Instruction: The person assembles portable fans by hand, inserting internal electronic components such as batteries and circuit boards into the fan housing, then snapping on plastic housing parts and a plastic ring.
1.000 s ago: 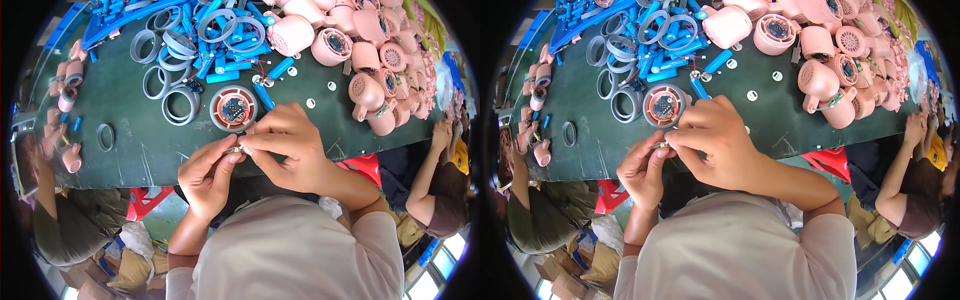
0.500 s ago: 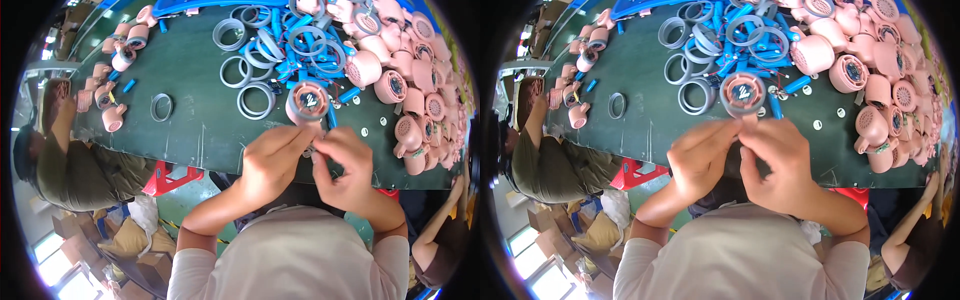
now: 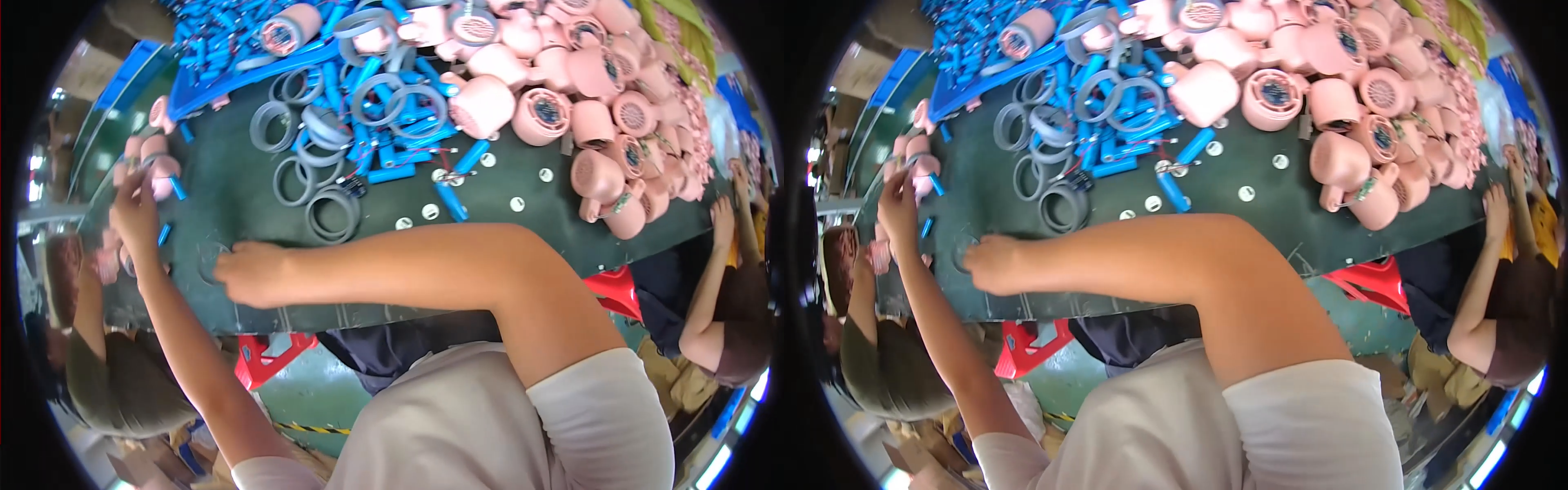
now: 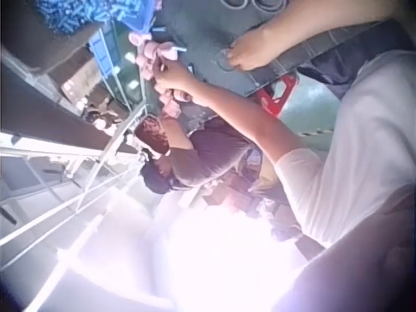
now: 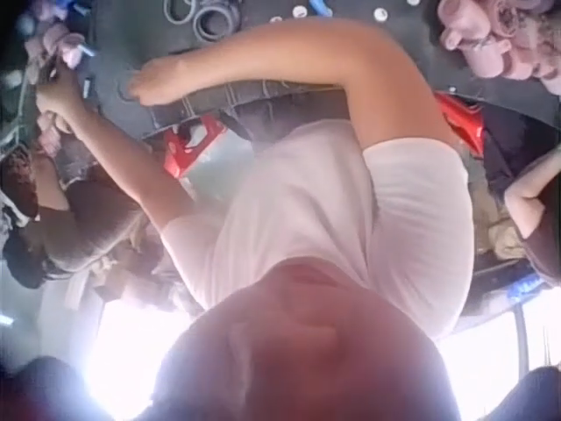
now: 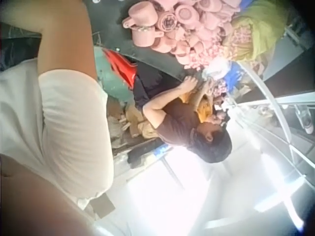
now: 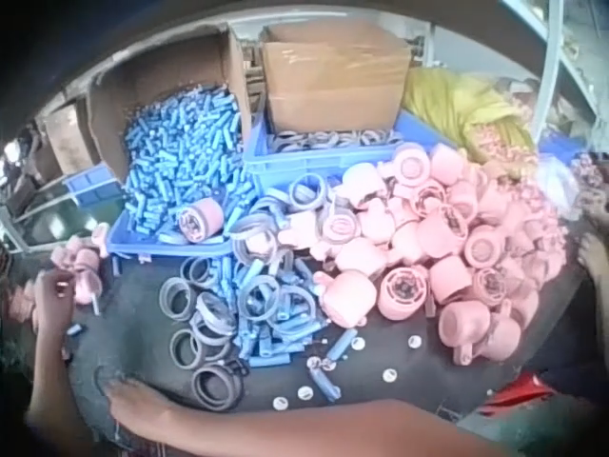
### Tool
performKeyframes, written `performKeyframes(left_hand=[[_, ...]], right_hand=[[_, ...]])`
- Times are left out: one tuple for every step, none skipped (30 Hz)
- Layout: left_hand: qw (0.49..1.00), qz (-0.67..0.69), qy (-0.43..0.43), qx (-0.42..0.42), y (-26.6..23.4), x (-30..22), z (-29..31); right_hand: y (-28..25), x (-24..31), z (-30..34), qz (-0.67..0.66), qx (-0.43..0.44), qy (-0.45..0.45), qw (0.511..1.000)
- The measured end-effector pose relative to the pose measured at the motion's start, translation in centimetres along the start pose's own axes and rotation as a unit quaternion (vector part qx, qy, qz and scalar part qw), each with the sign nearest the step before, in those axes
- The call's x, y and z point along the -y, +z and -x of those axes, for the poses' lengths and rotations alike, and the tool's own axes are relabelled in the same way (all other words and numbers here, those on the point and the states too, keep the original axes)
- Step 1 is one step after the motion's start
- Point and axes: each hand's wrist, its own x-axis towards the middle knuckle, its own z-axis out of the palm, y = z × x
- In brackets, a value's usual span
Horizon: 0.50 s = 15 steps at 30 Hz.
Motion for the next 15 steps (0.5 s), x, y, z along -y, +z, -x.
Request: performKeyframes(left_hand=[[0.985, -0.133, 0.082, -0.074, 1.4, -1.9, 0.6], [0.939, -0.266, 0.159, -0.15, 2.1, -5.8, 1.4], [0.932, -0.275, 0.146, -0.183, 3.1, -11.6, 2.5], [0.951, -0.171, 0.211, -0.148, 3.3, -15.6, 3.1], [0.954, -0.065, 0.272, -0.111, 3.9, -19.1, 3.7], [0.953, 0.031, 0.294, -0.065, 4.6, -22.9, 4.9], [0.94, 0.13, 0.317, 0.002, 5.6, -25.5, 5.6], [0.934, 0.209, 0.286, 0.056, 6.3, -28.0, 6.5], [0.921, 0.236, 0.298, 0.089, 7.6, -30.3, 6.7], [0.898, 0.246, 0.354, 0.087, 9.4, -33.0, 6.6], [0.903, 0.211, 0.359, 0.108, 10.8, -35.2, 6.6], [0.914, 0.126, 0.357, 0.146, 11.5, -36.9, 6.4], [0.917, 0.039, 0.352, 0.183, 12.1, -38.0, 6.1], [0.923, 0.023, 0.351, 0.156, 13.2, -38.5, 6.1], [0.915, 0.017, 0.366, 0.167, 13.2, -38.9, 5.9]], right_hand=[[-1.0, -0.5, 1.5, 0.004, -0.001, 0.017, 1.0], [-2.7, -0.6, 3.5, 0.005, -0.004, 0.032, 0.999], [-5.4, -0.5, 5.8, 0.034, 0.044, 0.05, 0.997], [-7.1, -0.2, 8.1, 0.018, 0.046, 0.072, 0.996], [-8.8, 0.1, 10.3, 0.0, 0.048, 0.092, 0.995], [-10.7, 0.7, 12.3, 0.001, 0.04, 0.089, 0.995], [-12.1, 1.3, 14.0, 0.015, 0.045, 0.096, 0.994], [-13.2, 2.0, 15.3, 0.022, 0.041, 0.086, 0.995], [-13.9, 2.5, 16.6, 0.031, 0.038, 0.079, 0.996], [-14.5, 2.5, 18.2, -0.002, -0.009, 0.094, 0.995], [-15.5, 2.7, 19.4, -0.024, -0.055, 0.141, 0.988], [-16.7, 3.2, 20.1, -0.045, -0.101, 0.186, 0.976], [-18.0, 3.3, 20.8, -0.024, -0.162, 0.218, 0.962], [-19.8, 3.5, 21.5, 0.015, -0.19, 0.274, 0.943], [-21.4, 3.5, 22.4, 0.057, -0.217, 0.332, 0.916]])
